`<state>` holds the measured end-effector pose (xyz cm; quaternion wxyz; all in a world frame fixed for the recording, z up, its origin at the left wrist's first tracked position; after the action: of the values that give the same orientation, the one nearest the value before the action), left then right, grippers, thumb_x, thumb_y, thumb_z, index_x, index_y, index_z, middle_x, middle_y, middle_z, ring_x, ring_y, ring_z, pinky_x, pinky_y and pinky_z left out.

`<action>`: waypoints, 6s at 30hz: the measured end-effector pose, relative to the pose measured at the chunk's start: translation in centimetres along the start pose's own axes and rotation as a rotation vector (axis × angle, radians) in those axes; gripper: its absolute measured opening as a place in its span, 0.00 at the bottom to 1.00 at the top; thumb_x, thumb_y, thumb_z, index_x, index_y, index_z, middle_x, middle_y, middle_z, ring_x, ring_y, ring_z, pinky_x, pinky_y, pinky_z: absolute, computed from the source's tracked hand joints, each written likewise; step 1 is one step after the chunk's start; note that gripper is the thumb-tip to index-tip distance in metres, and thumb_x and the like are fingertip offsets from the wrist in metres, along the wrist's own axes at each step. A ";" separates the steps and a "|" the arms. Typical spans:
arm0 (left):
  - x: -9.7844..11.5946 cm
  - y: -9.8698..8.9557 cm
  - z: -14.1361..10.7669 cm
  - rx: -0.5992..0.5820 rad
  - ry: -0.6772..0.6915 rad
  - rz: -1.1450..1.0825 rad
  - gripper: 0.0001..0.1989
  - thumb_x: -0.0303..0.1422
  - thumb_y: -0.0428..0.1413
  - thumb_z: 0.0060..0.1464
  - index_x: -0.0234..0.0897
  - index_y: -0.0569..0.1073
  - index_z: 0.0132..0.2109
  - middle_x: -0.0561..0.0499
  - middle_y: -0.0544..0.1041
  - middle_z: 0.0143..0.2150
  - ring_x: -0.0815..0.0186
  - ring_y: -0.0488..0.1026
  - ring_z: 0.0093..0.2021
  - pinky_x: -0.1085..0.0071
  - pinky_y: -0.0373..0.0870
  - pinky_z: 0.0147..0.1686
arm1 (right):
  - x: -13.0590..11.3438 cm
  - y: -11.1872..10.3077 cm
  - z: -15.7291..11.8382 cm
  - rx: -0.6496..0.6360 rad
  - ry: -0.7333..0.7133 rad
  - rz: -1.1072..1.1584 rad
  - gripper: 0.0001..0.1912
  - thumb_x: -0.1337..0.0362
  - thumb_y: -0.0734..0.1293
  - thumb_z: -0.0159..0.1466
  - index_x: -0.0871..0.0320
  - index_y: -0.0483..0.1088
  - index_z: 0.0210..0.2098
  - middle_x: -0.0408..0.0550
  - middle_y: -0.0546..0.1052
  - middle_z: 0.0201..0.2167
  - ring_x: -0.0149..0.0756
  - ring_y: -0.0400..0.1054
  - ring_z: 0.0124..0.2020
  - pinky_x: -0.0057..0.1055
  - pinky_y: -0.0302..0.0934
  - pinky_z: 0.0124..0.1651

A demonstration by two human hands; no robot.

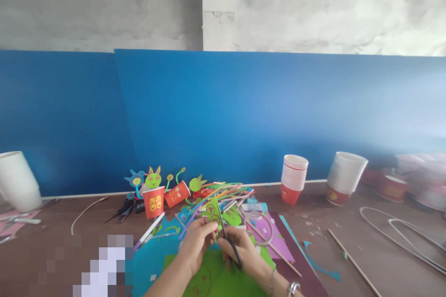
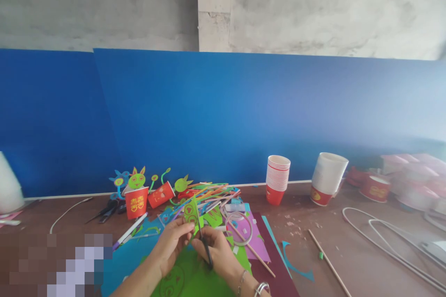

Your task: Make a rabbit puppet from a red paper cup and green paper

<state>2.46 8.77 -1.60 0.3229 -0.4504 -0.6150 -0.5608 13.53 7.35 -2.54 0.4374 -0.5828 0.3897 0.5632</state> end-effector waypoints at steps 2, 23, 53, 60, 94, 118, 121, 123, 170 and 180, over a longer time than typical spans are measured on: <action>0.0 0.0 0.0 -0.013 -0.008 -0.001 0.08 0.31 0.64 0.35 0.31 0.73 0.22 0.53 0.71 0.19 0.75 0.63 0.19 0.79 0.56 0.20 | -0.1 -0.1 0.0 -0.001 -0.005 0.001 0.21 0.47 0.69 0.52 0.60 0.65 0.25 0.37 0.66 0.13 0.25 0.58 0.13 0.21 0.53 0.15; -0.9 0.3 0.1 -0.093 -0.114 -0.006 0.07 0.29 0.64 0.33 0.31 0.73 0.21 0.55 0.68 0.16 0.76 0.62 0.18 0.81 0.54 0.17 | -0.6 -0.5 0.0 0.018 0.042 0.043 0.25 0.44 0.72 0.47 0.60 0.66 0.27 0.37 0.66 0.13 0.25 0.60 0.12 0.21 0.51 0.14; 0.8 -2.2 1.9 0.027 0.072 0.195 0.07 0.33 0.57 0.38 0.36 0.67 0.23 0.58 0.69 0.17 0.74 0.62 0.16 0.77 0.53 0.17 | -0.5 -0.4 0.0 -0.053 0.117 -0.016 0.18 0.52 0.71 0.49 0.60 0.66 0.27 0.34 0.65 0.12 0.23 0.58 0.11 0.20 0.50 0.12; 0.8 -1.9 1.6 0.019 0.045 0.216 0.06 0.32 0.56 0.35 0.36 0.65 0.21 0.57 0.68 0.16 0.76 0.59 0.15 0.78 0.49 0.16 | 0.0 -0.5 0.2 -0.040 0.103 -0.060 0.17 0.52 0.71 0.50 0.60 0.67 0.27 0.34 0.64 0.12 0.23 0.57 0.10 0.20 0.50 0.12; 0.1 -1.2 1.2 -0.017 0.019 0.172 0.15 0.39 0.61 0.37 0.35 0.65 0.20 0.56 0.67 0.17 0.77 0.57 0.15 0.77 0.46 0.16 | -0.1 -0.1 -0.1 -0.033 0.076 -0.075 0.19 0.49 0.69 0.52 0.60 0.65 0.25 0.35 0.65 0.11 0.23 0.57 0.09 0.19 0.47 0.11; 0.3 -0.2 0.5 -0.121 0.014 0.355 0.13 0.40 0.61 0.40 0.36 0.69 0.23 0.57 0.67 0.16 0.74 0.58 0.15 0.76 0.47 0.16 | 0.5 -1.3 0.0 0.155 0.108 0.055 0.22 0.48 0.70 0.49 0.60 0.66 0.31 0.36 0.68 0.11 0.25 0.60 0.09 0.18 0.45 0.09; 0.3 0.6 -0.1 -0.173 0.000 0.394 0.12 0.38 0.63 0.39 0.36 0.71 0.24 0.57 0.66 0.15 0.74 0.57 0.15 0.75 0.48 0.16 | 0.2 -1.6 0.0 0.193 0.087 0.074 0.22 0.48 0.70 0.49 0.60 0.66 0.30 0.36 0.67 0.10 0.25 0.60 0.09 0.18 0.45 0.10; 0.2 0.8 -0.3 -0.181 0.002 0.388 0.12 0.38 0.63 0.39 0.36 0.71 0.24 0.58 0.65 0.16 0.74 0.57 0.15 0.75 0.48 0.16 | -0.2 -1.6 0.1 0.185 0.080 0.073 0.21 0.48 0.71 0.49 0.60 0.66 0.28 0.36 0.66 0.09 0.25 0.59 0.09 0.19 0.47 0.12; 0.5 0.1 0.0 -0.059 0.105 0.169 0.12 0.39 0.60 0.43 0.35 0.68 0.25 0.57 0.66 0.21 0.70 0.60 0.25 0.73 0.56 0.29 | -0.8 0.6 -0.5 0.037 -0.042 0.075 0.17 0.52 0.69 0.53 0.58 0.62 0.25 0.34 0.62 0.13 0.23 0.55 0.13 0.20 0.53 0.16; 0.8 0.3 0.0 -0.060 0.151 0.174 0.13 0.40 0.59 0.44 0.35 0.68 0.26 0.57 0.65 0.22 0.71 0.58 0.25 0.73 0.55 0.27 | -0.4 0.8 -0.5 0.022 -0.014 0.081 0.18 0.51 0.69 0.52 0.58 0.62 0.27 0.35 0.64 0.13 0.25 0.57 0.13 0.21 0.55 0.15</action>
<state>2.47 8.92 -0.74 0.4023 -0.4682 -0.5306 -0.5809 12.92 6.65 -2.17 0.4232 -0.5578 0.4161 0.5801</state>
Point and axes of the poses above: each hand's wrist, its own z-axis towards the middle knuckle, its own y-axis out of the palm, x = y × z, the point moved 7 cm from there along z, towards the middle knuckle
